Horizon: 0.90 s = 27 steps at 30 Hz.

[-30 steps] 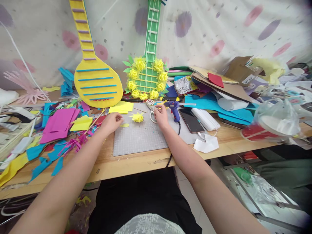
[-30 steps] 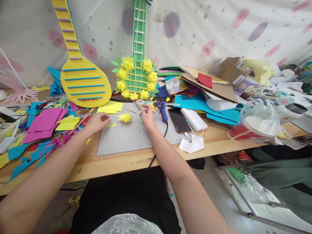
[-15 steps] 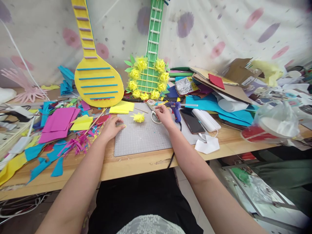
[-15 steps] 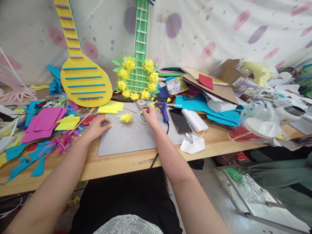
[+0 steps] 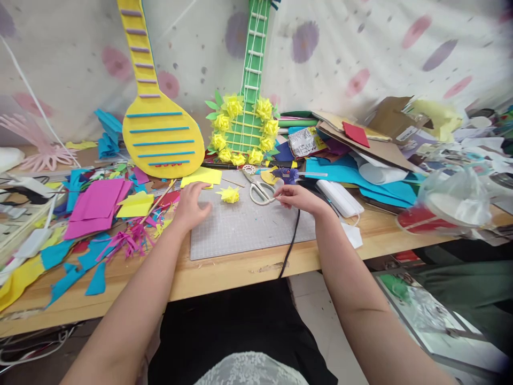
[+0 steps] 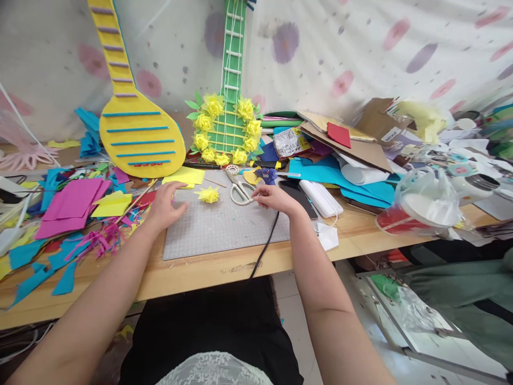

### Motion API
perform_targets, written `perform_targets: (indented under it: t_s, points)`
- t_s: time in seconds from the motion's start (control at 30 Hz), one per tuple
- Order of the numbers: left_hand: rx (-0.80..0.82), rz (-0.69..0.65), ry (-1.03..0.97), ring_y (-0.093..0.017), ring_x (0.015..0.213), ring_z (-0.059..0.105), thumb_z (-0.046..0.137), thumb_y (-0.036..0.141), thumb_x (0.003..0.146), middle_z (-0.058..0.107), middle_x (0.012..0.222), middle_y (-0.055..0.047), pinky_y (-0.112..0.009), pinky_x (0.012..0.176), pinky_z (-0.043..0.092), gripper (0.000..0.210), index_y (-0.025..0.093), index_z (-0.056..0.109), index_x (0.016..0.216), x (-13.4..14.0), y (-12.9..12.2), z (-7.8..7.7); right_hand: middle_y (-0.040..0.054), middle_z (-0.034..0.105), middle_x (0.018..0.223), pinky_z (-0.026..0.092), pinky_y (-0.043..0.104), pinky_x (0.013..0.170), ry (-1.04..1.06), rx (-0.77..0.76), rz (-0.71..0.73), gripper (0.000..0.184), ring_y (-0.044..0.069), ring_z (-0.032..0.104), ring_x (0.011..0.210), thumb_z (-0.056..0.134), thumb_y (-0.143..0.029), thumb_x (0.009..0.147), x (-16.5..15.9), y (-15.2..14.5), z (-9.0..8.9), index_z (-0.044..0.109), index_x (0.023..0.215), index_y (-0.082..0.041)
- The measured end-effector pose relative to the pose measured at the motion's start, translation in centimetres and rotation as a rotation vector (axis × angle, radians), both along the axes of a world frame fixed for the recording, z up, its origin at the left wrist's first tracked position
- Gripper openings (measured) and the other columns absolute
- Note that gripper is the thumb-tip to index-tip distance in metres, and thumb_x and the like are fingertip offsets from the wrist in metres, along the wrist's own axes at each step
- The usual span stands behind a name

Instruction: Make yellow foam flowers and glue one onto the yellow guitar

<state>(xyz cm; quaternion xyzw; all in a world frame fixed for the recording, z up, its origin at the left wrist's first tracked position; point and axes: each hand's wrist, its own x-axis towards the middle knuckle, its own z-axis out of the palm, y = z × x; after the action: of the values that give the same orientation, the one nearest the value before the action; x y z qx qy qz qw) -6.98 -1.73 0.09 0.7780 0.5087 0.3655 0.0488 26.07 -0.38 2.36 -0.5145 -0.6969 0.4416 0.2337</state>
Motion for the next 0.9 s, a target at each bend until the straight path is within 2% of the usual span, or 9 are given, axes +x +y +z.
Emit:
perform_targets:
  t_s: [0.17,0.3,0.37,0.5,0.63,0.73,0.83,0.9]
  points:
    - [-0.037,-0.141,0.208,-0.028,0.114,0.049,0.062,0.031,0.072,0.055,0.118,-0.013,-0.043,0.101,0.036,0.049,0.016,0.051,0.117,3.0,0.9,0.2,-0.0060,0.046,0.051,0.032,0.023,0.050,-0.094,-0.016,-0.003,0.025,0.008,0.041,0.047,0.055,-0.038,0.075,-0.5,-0.2,0.0,0.057,0.085,-0.016]
    - [-0.103,-0.137,0.255,-0.029,0.113,0.050,0.067,0.031,0.069,0.056,0.119,-0.012,-0.044,0.098,0.039,0.058,0.017,0.047,0.121,4.7,1.6,-0.6,-0.0028,0.051,0.059,0.033,0.023,0.055,-0.168,0.146,-0.138,0.018,0.010,0.045,0.055,0.054,-0.032,0.075,-2.3,0.3,-0.5,0.061,0.081,-0.016]
    - [-0.105,-0.111,0.247,-0.028,0.110,0.052,0.065,0.027,0.072,0.058,0.116,-0.011,-0.043,0.096,0.040,0.050,0.018,0.049,0.119,5.0,1.8,-1.1,-0.0013,0.055,0.065,0.034,0.024,0.057,-0.188,0.234,-0.198,0.015,0.011,0.047,0.060,0.055,-0.029,0.075,-3.2,0.7,-1.2,0.061,0.082,-0.017]
    - [-0.063,-0.038,0.160,-0.026,0.103,0.056,0.058,0.020,0.075,0.062,0.106,-0.010,-0.041,0.091,0.044,0.030,0.018,0.057,0.105,4.8,2.0,-1.6,-0.0001,0.058,0.068,0.035,0.024,0.060,-0.169,0.322,-0.228,0.015,0.012,0.051,0.064,0.053,-0.029,0.078,-4.4,1.0,-2.6,0.061,0.085,-0.018]
    - [0.065,0.012,0.024,-0.024,0.108,0.054,0.057,0.018,0.075,0.059,0.113,-0.009,-0.039,0.095,0.044,0.027,0.020,0.060,0.102,4.3,1.8,-1.5,0.0008,0.060,0.071,0.039,0.027,0.065,-0.144,0.357,-0.321,0.013,0.013,0.053,0.068,0.054,-0.030,0.079,-5.3,0.8,-2.7,0.060,0.084,-0.019]
    - [0.181,0.009,-0.008,-0.023,0.115,0.050,0.054,0.014,0.076,0.056,0.117,-0.009,-0.041,0.100,0.041,0.025,0.022,0.063,0.099,4.4,1.5,-1.4,0.0018,0.060,0.079,0.045,0.030,0.072,0.069,0.288,-0.317,0.021,0.014,0.056,0.075,0.058,-0.038,0.078,-6.8,0.8,-1.7,0.057,0.089,-0.020]
    - [0.271,-0.006,-0.014,-0.024,0.120,0.046,0.051,0.011,0.077,0.053,0.120,-0.009,-0.044,0.103,0.038,0.026,0.023,0.064,0.096,4.6,1.4,-1.3,0.0037,0.059,0.093,0.050,0.031,0.077,0.405,0.030,-0.257,0.037,0.014,0.059,0.085,0.061,-0.041,0.076,-9.0,1.0,-0.6,0.050,0.105,-0.022]
    - [0.304,0.000,-0.025,-0.024,0.121,0.045,0.050,0.011,0.077,0.052,0.121,-0.008,-0.045,0.102,0.039,0.028,0.023,0.065,0.096,4.5,1.4,-1.4,0.0038,0.056,0.098,0.052,0.032,0.079,0.549,-0.117,-0.206,0.042,0.014,0.060,0.089,0.065,-0.037,0.074,-10.5,1.3,-0.1,0.046,0.108,-0.023]
